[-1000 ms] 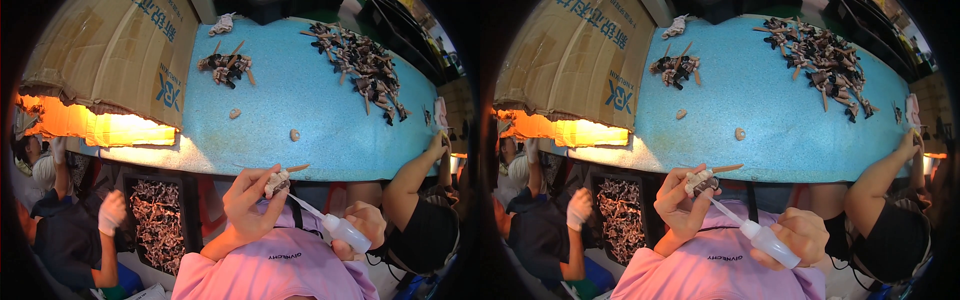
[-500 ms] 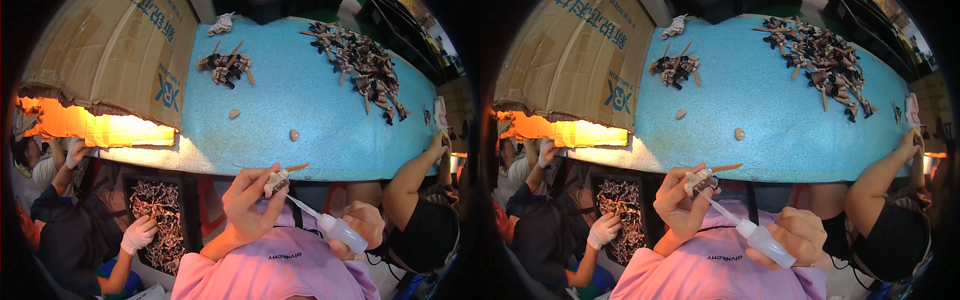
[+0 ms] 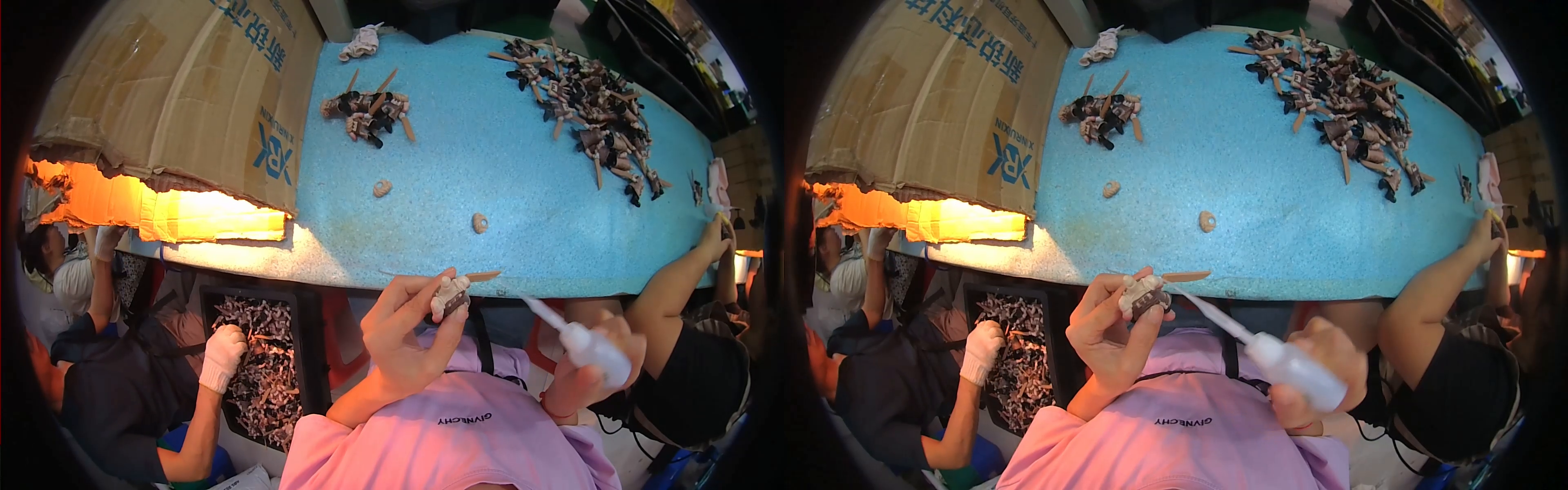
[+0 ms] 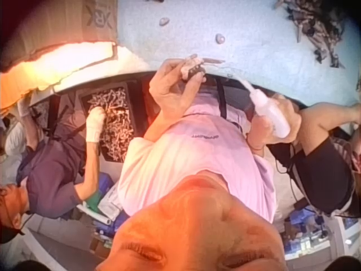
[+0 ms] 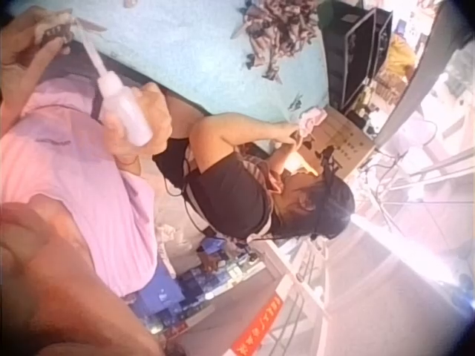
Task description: The person assembles small plastic toy figurine parts by applying glue from a glue bottle and joining the plastic components together by hand.
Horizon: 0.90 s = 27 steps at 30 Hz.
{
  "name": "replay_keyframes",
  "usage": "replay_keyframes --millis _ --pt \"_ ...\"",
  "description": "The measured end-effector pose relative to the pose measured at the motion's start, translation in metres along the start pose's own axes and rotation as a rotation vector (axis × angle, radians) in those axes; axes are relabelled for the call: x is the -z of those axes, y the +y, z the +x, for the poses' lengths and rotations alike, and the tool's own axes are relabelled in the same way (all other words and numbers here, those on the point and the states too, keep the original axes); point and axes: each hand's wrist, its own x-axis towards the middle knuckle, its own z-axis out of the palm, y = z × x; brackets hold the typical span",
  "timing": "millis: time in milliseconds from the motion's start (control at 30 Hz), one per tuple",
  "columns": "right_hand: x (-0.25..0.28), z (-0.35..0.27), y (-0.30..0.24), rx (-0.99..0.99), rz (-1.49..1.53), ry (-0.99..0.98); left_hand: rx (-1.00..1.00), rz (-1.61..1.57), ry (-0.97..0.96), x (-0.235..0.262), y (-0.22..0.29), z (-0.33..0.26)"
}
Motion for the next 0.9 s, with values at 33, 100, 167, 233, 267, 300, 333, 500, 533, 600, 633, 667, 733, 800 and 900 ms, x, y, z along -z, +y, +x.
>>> replay_keyframes --millis 33,100,167,233,267,300,333,500,533,600,633,667,733,800,900 --pt "-0.009 0.008 -0.005 -0.191 0.034 0.021 -0.003 0.001 0.012 0.000 -0.001 0.000" --pt "-0.004 0.020 0.003 -0.406 0.315 -0.064 -0.059 0.064 0.036 0.000 -0.004 0.000" --pt "-0.007 0.027 0.010 -0.546 0.468 -0.049 -0.113 0.126 0.061 0.003 -0.004 0.000" --pt "-0.013 0.035 0.020 -0.676 0.485 -0.050 -0.178 0.268 0.073 0.005 -0.004 0.001" --pt "-0.015 0.037 0.025 -0.674 0.483 -0.051 -0.178 0.265 0.074 0.006 -0.004 0.002" --pt "-0.017 0.037 0.030 -0.661 0.498 -0.083 -0.219 0.299 0.093 0.007 -0.005 0.003" --pt "-0.022 0.040 0.034 -0.648 0.512 -0.116 -0.259 0.332 0.112 0.008 -0.006 0.004" --pt "-0.044 0.062 0.055 -0.474 0.099 -0.250 -0.265 0.337 0.143 0.014 -0.009 0.002" --pt "-0.049 0.067 0.062 -0.471 0.087 -0.244 -0.265 0.341 0.136 0.015 -0.010 0.003" --pt "-0.060 0.079 0.084 -0.427 -0.032 -0.386 -0.225 0.322 0.125 0.018 -0.014 0.003" --pt "-0.065 0.083 0.095 -0.422 -0.042 -0.377 -0.188 0.310 0.115 0.019 -0.015 0.003" --pt "-0.068 0.086 0.107 -0.305 -0.170 -0.449 -0.192 0.297 0.107 0.020 -0.015 0.001" --pt "-0.074 0.087 0.130 -0.189 -0.305 -0.517 0.129 -0.031 0.174 0.023 -0.019 -0.003" --pt "-0.076 0.085 0.143 -0.114 -0.558 -0.586 0.169 -0.122 0.154 0.028 -0.018 0.000" --pt "-0.074 0.083 0.140 0.003 -0.638 -0.496 0.262 -0.230 0.176 0.032 -0.021 0.001"
